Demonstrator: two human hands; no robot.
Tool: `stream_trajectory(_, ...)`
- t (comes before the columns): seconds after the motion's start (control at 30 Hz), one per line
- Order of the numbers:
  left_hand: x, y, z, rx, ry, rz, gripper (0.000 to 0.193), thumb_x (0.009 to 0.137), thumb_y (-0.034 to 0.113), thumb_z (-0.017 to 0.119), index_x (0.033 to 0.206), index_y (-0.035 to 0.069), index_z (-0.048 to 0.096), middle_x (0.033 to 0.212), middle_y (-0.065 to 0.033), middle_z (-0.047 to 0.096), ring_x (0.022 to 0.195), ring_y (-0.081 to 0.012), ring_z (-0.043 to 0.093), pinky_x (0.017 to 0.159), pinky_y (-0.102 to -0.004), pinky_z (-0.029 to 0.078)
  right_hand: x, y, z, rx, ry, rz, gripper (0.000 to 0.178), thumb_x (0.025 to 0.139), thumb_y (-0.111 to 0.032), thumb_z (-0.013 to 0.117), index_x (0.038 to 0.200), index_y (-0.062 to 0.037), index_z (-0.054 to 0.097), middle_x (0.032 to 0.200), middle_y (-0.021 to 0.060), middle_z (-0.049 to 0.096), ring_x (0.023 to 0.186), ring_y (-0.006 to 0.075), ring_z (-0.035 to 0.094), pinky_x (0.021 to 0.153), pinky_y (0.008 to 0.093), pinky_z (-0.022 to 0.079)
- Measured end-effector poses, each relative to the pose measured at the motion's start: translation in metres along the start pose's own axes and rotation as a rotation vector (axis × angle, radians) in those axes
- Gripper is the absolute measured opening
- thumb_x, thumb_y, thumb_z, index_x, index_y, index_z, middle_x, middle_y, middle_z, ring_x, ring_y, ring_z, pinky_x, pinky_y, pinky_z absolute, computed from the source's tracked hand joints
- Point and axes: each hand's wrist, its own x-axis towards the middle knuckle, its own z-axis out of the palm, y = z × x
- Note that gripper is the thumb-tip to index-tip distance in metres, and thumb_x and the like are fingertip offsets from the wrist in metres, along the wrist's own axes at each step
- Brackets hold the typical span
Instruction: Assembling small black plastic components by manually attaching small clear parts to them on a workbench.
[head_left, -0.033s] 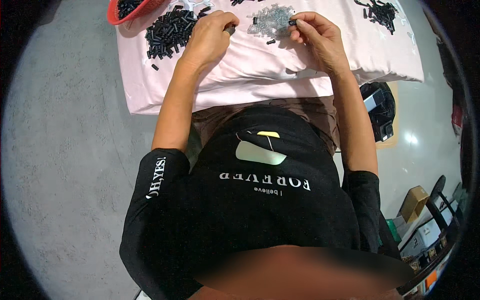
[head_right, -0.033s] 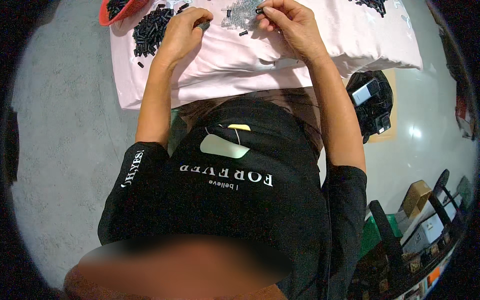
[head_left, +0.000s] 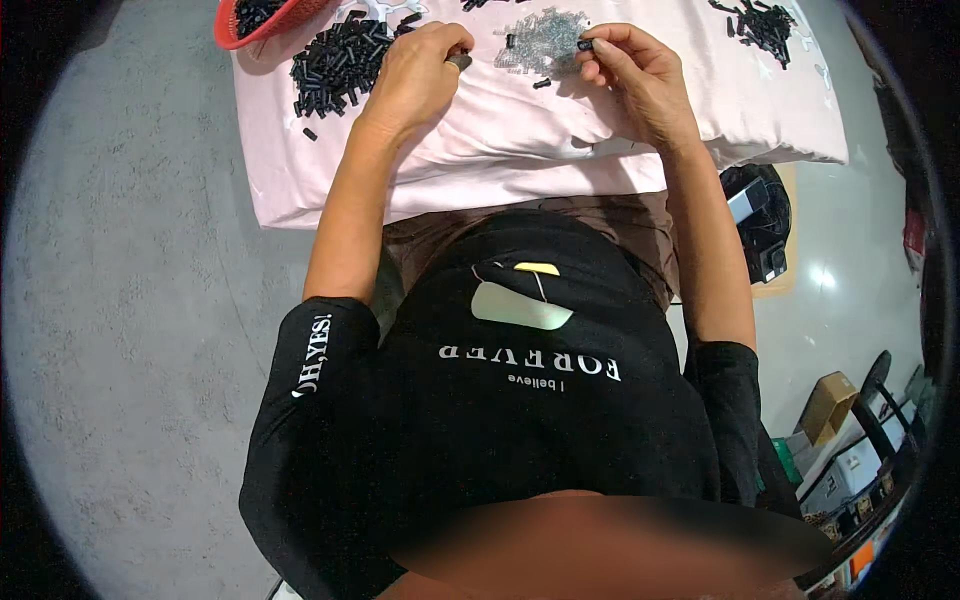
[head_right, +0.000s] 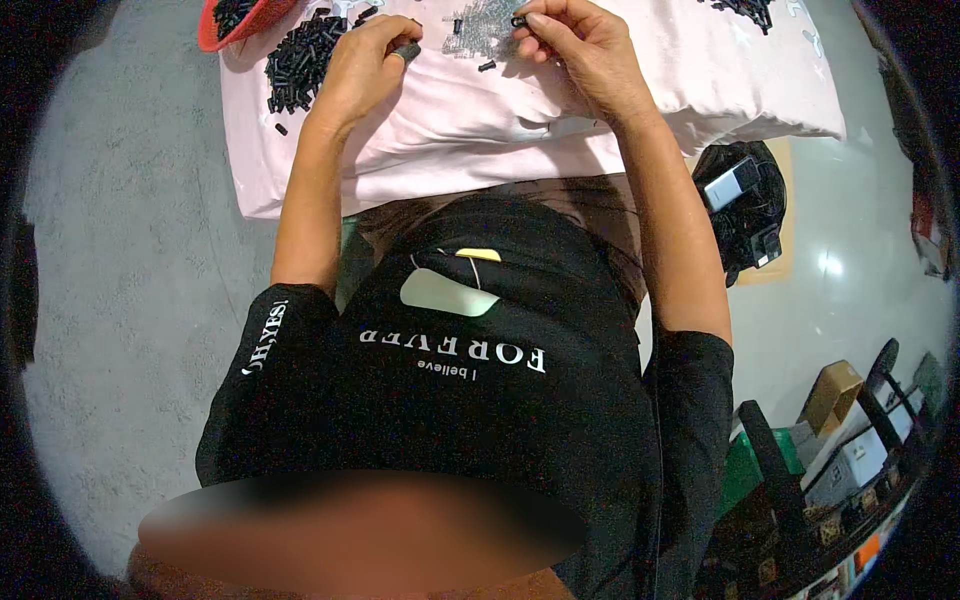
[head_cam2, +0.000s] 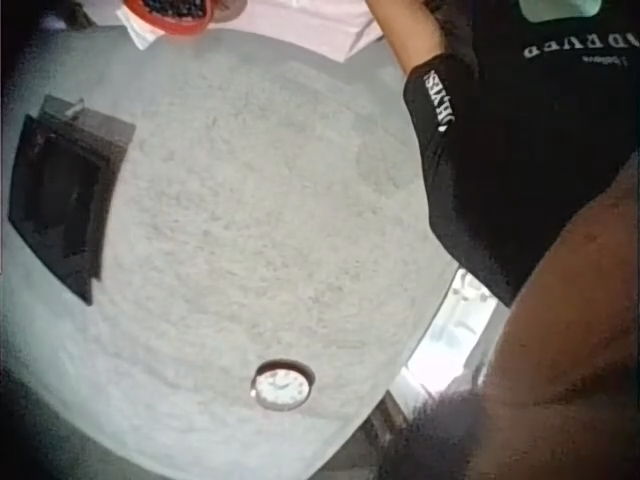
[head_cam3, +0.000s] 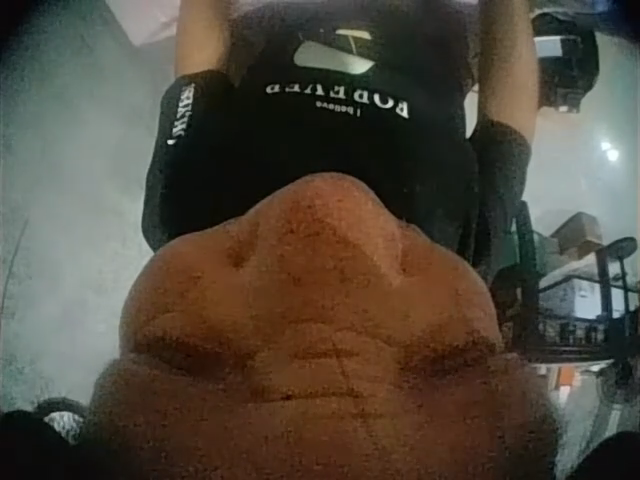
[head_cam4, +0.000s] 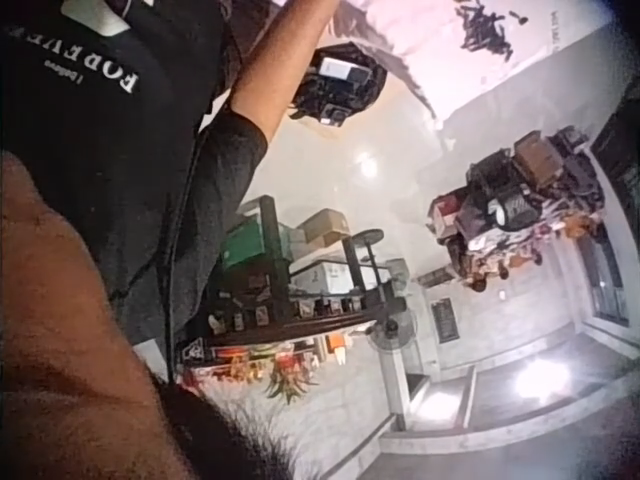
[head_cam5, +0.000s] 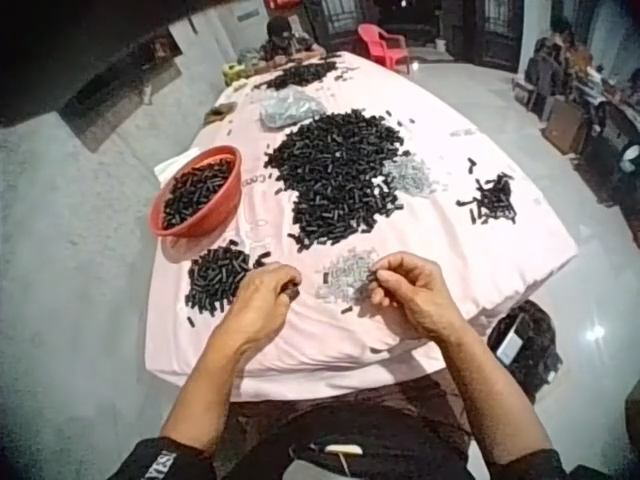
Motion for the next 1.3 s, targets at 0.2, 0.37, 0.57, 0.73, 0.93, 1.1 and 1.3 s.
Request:
stream_trajectory(0.2, -0.005, -0.004, 0.003, 0.057, 0.012, 0.014, 0.017, 0.082, 0.002, 0.056, 0.097, 0.000, 0.065, 0.094, -0.0180, 0.069, 0.086, -0.0369, 0.067, 0.081, -0.0414, 0.053, 0.000, 0.000, -0.001, -0.015, 0.029, 0.032, 0.020, 0.105, -0.010, 0.059, 0.118, 0.0017, 0.067, 0.098, 0.0082, 0.072, 0.080, 0.0085, 0.066, 0.072, 0.0204, 0.053)
stream_trajectory(0.37, 0.001, 0.034, -0.008, -0.091, -0.007, -0.108, 0.018, 0.085, 0.003, 0.056, 0.099, 0.000, 0.066, 0.096, -0.0194, 0.070, 0.085, -0.0377, 0.068, 0.080, -0.0415, 0.053, 0.001, 0.002, -0.002, -0.026, 0.008, 0.003, 0.020, 0.104, -0.011, 0.060, 0.118, 0.0020, 0.067, 0.098, 0.0086, 0.072, 0.080, 0.0087, 0.066, 0.072, 0.0202, 0.053)
stream_trajectory(0.57, 0.013, 0.082, -0.004, -0.563, -0.052, -0.191, 0.020, 0.091, -0.006, 0.053, 0.107, -0.003, 0.065, 0.086, -0.0091, 0.067, 0.076, -0.0151, 0.058, 0.070, -0.0297, 0.049, 0.001, 0.001, -0.001, -0.038, 0.020, 0.013, 0.021, 0.104, -0.011, 0.060, 0.118, 0.0020, 0.067, 0.097, 0.0081, 0.072, 0.080, 0.0085, 0.065, 0.072, 0.0201, 0.053)
stream_trajectory(0.73, 0.013, 0.077, 0.020, -0.541, 0.206, 0.332, 0.021, 0.089, -0.008, 0.052, 0.105, -0.004, 0.063, 0.088, -0.0114, 0.068, 0.083, -0.0156, 0.064, 0.075, -0.0302, 0.052, 0.000, 0.000, 0.002, -0.049, 0.022, 0.000, 0.020, 0.104, -0.011, 0.060, 0.118, 0.0018, 0.067, 0.095, 0.0069, 0.071, 0.078, 0.0081, 0.064, 0.073, 0.0198, 0.053)
stream_trajectory(0.93, 0.015, 0.073, 0.034, -0.542, 0.258, 0.359, 0.024, 0.084, -0.011, 0.054, 0.105, -0.005, 0.063, 0.089, -0.0135, 0.070, 0.084, -0.0177, 0.067, 0.077, -0.0312, 0.054, 0.000, 0.001, 0.000, -0.006, 0.013, 0.013, 0.020, 0.104, -0.011, 0.061, 0.117, 0.0015, 0.067, 0.094, 0.0061, 0.071, 0.078, 0.0077, 0.064, 0.072, 0.0195, 0.053)
stream_trajectory(1.1, 0.014, 0.081, 0.031, -0.557, 0.203, 0.062, 0.020, 0.084, -0.004, 0.058, 0.100, -0.001, 0.069, 0.092, -0.0156, 0.074, 0.080, -0.0249, 0.073, 0.073, -0.0333, 0.057, -0.001, -0.003, 0.003, -0.055, -0.003, 0.008, 0.019, 0.104, -0.012, 0.061, 0.117, 0.0011, 0.068, 0.093, 0.0057, 0.071, 0.077, 0.0073, 0.064, 0.072, 0.0193, 0.053)
stream_trajectory(1.3, 0.012, 0.080, 0.039, -0.547, 0.222, 0.060, 0.022, 0.082, -0.006, 0.059, 0.100, 0.000, 0.070, 0.090, -0.0121, 0.074, 0.077, -0.0195, 0.071, 0.072, -0.0309, 0.057, -0.001, -0.002, 0.001, -0.072, 0.008, 0.013, 0.019, 0.104, -0.011, 0.061, 0.116, 0.0012, 0.068, 0.090, 0.0050, 0.071, 0.077, 0.0074, 0.064, 0.071, 0.0195, 0.053)
